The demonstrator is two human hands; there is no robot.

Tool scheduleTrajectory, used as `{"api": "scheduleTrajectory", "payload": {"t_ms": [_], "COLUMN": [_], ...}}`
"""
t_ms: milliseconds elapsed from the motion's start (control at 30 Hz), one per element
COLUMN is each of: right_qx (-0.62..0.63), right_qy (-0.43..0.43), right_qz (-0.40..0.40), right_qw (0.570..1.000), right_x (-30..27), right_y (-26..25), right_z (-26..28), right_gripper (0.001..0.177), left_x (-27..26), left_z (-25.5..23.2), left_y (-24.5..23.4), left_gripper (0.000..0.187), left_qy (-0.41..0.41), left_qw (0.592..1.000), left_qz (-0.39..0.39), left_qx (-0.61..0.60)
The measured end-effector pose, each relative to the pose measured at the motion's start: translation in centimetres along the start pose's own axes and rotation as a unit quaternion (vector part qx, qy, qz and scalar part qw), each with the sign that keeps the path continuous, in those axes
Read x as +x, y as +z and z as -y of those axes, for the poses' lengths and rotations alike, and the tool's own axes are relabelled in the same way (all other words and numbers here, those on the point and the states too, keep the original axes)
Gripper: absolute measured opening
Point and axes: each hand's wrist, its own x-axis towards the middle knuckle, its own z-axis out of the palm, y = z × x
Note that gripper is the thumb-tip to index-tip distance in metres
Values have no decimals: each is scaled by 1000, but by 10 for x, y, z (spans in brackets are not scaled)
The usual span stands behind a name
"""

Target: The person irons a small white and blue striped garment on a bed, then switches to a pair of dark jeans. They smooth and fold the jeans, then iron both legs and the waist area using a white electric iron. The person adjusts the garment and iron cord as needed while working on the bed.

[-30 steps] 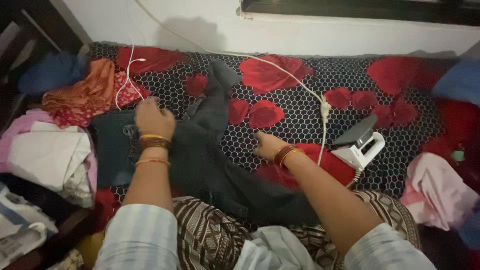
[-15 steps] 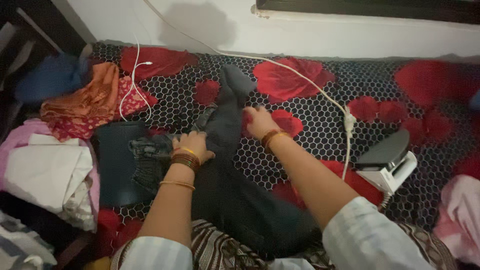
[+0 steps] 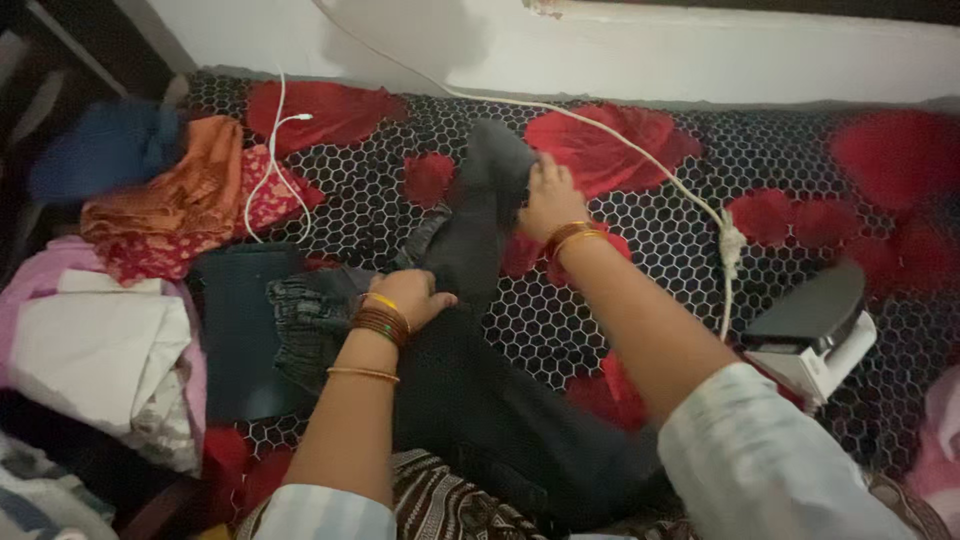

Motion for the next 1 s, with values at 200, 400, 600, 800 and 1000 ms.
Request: {"api": "scheduleTrajectory", "payload": {"t_ms": [200,400,600,800,1000], "right_qx": [-66,-17,136,195,55], "right_qy": [-22,11,33,105,203], "right_qz": [-115,288,176,111,268], "right_qw": [991,957,974,969,940], "right_x": [-96,-219,-224,-216,-229], "right_y": [-57,-31,14,37,-11], "right_z": [-23,-35,-102,-150,-169], "right_gripper": [46,32,30,32,44], "left_x": [3,12,10,-5,-17], "left_z": [1,-7,-42,-79,-107], "left_y": [6,19,44,50,55], "left_gripper": [52,51,55,44,33], "left_qy": [2,24,196,229,222], "left_qw": [1000,996,958,964,971], "left_qz": [-18,-88,-208,-131,-8], "left_qx": [24,5,-18,17,87]}}
